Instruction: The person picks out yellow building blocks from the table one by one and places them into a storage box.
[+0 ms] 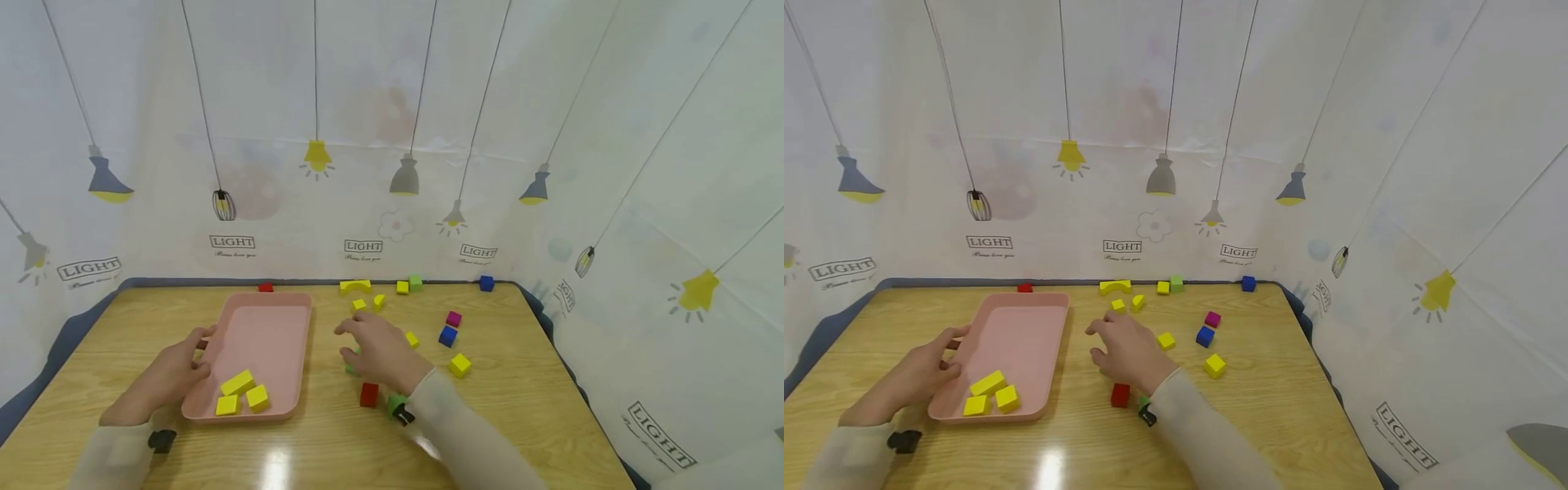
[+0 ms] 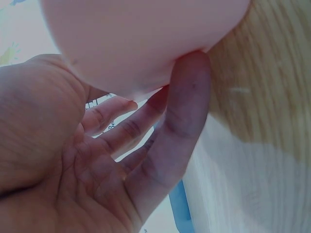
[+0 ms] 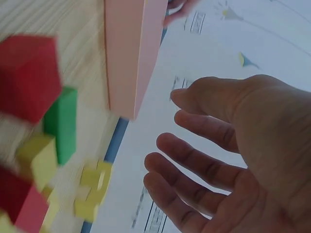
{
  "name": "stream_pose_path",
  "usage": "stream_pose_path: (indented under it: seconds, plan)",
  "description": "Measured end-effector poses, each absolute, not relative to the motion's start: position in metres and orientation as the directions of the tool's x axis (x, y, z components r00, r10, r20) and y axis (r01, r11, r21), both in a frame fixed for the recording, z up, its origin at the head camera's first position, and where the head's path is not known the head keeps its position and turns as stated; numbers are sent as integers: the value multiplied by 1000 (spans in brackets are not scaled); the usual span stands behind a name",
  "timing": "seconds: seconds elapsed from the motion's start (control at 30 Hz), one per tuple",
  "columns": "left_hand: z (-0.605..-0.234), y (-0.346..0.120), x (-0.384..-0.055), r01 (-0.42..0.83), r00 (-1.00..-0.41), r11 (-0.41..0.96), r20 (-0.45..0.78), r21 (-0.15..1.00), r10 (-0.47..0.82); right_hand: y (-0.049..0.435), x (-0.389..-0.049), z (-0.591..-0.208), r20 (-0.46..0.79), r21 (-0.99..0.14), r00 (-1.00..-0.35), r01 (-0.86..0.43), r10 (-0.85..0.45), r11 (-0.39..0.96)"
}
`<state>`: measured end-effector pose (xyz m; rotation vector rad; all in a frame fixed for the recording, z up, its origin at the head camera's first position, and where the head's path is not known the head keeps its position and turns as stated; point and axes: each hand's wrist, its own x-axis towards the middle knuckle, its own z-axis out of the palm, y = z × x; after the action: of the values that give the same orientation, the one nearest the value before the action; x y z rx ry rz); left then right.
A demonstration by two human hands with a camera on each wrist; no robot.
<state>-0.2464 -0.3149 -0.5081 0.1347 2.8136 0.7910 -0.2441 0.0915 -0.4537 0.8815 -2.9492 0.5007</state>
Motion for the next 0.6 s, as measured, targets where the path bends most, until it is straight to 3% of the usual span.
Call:
stream_pose_path:
  seconds: [0.3,0.6]
  plan:
    - [-521,-322,-251,22,-977,852,-168,523,128,164,-238,-468,119,-378,-919,-393,-376,838]
    - [-508,-316,-245,41,-975,852,-167,521,149,222,-233,-485,110,-352,-962,-271,-248,896]
